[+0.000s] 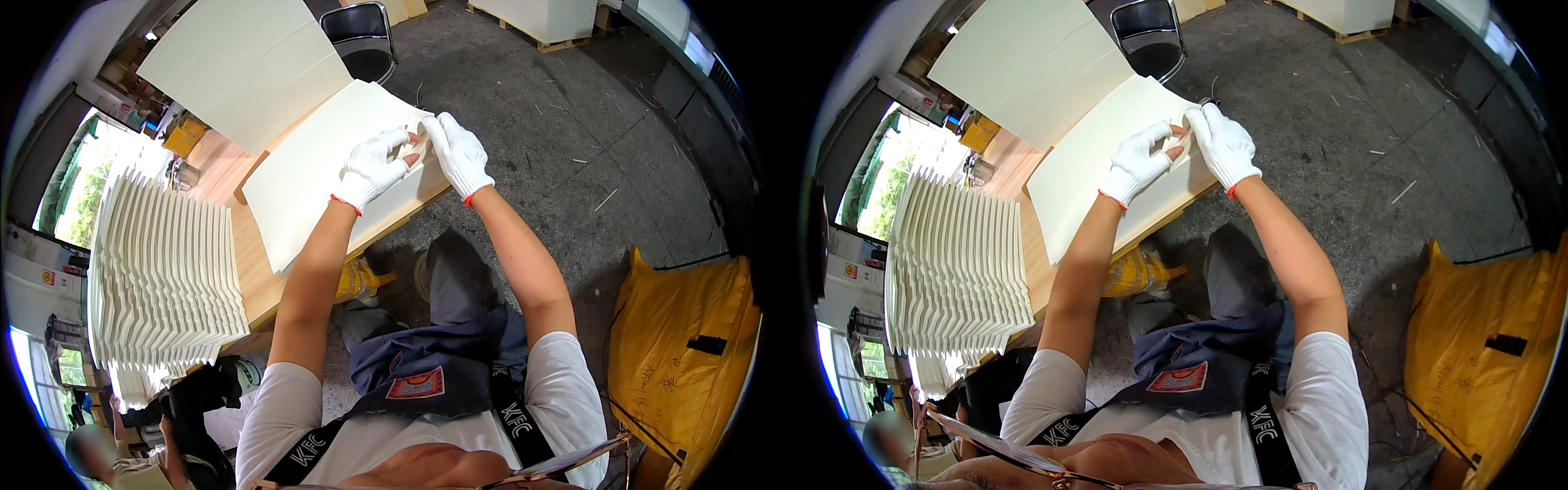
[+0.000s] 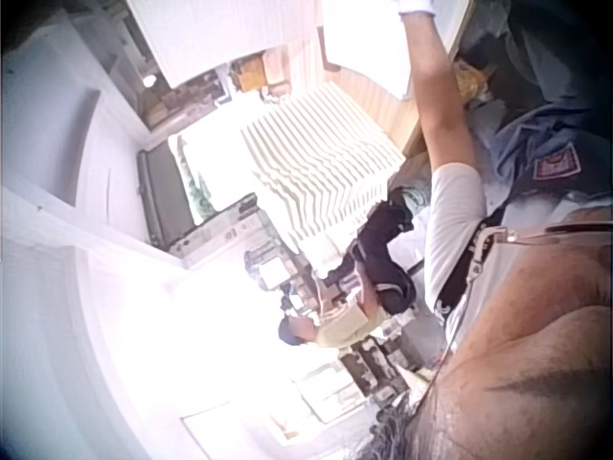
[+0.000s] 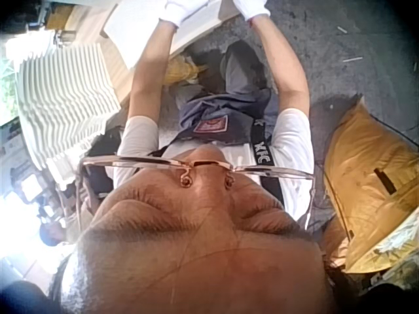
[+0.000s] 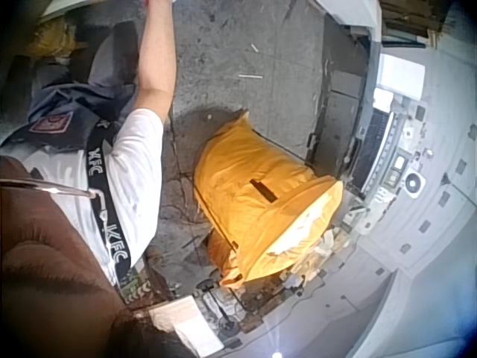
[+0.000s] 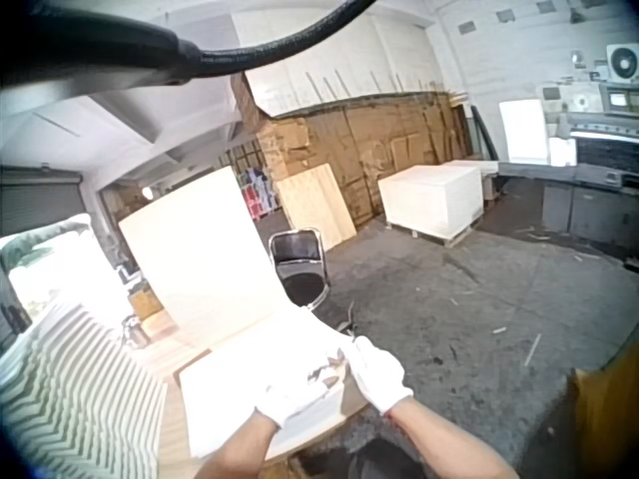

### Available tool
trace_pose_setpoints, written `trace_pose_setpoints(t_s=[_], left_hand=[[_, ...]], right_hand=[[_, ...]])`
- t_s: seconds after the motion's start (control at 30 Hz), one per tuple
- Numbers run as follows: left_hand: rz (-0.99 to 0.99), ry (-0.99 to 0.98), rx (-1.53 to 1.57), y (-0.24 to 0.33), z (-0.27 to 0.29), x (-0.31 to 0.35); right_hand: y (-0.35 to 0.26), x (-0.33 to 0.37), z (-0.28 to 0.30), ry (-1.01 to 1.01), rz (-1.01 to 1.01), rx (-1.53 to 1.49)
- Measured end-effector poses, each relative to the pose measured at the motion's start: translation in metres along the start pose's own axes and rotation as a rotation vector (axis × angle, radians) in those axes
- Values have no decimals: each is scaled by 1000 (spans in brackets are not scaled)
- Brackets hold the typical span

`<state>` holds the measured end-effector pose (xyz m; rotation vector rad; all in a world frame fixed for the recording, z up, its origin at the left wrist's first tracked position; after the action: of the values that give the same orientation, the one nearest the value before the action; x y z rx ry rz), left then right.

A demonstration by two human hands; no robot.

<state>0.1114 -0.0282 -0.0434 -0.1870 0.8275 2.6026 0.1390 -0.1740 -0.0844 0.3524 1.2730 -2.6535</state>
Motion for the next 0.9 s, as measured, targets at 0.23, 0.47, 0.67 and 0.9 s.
trace_pose_setpoints(t_s=[0.23, 0.47, 0.67, 0.9], left_hand=[[75, 4, 102, -3, 3, 2], [19, -24, 37, 7, 1, 3], [20, -28, 52, 6, 0, 2], [-328, 120, -309, 42, 0, 18]], right_hand=[[-6, 5, 7, 20, -4, -47], [-4, 5, 4, 47, 33, -36], [0, 4, 4, 45, -8, -46], [2, 7, 32, -5, -56, -9]])
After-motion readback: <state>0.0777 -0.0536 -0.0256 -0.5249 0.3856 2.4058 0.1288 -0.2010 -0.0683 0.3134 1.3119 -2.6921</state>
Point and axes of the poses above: each hand's wrist, its own x-axis away from the middle knuckle, its own z-axis out of the back of the hand, y = z × x, the point moved 10 cm from there along -x, towards the middle knuckle, and after that the axes turned 3 degrees about x, right-handed, at the moved point
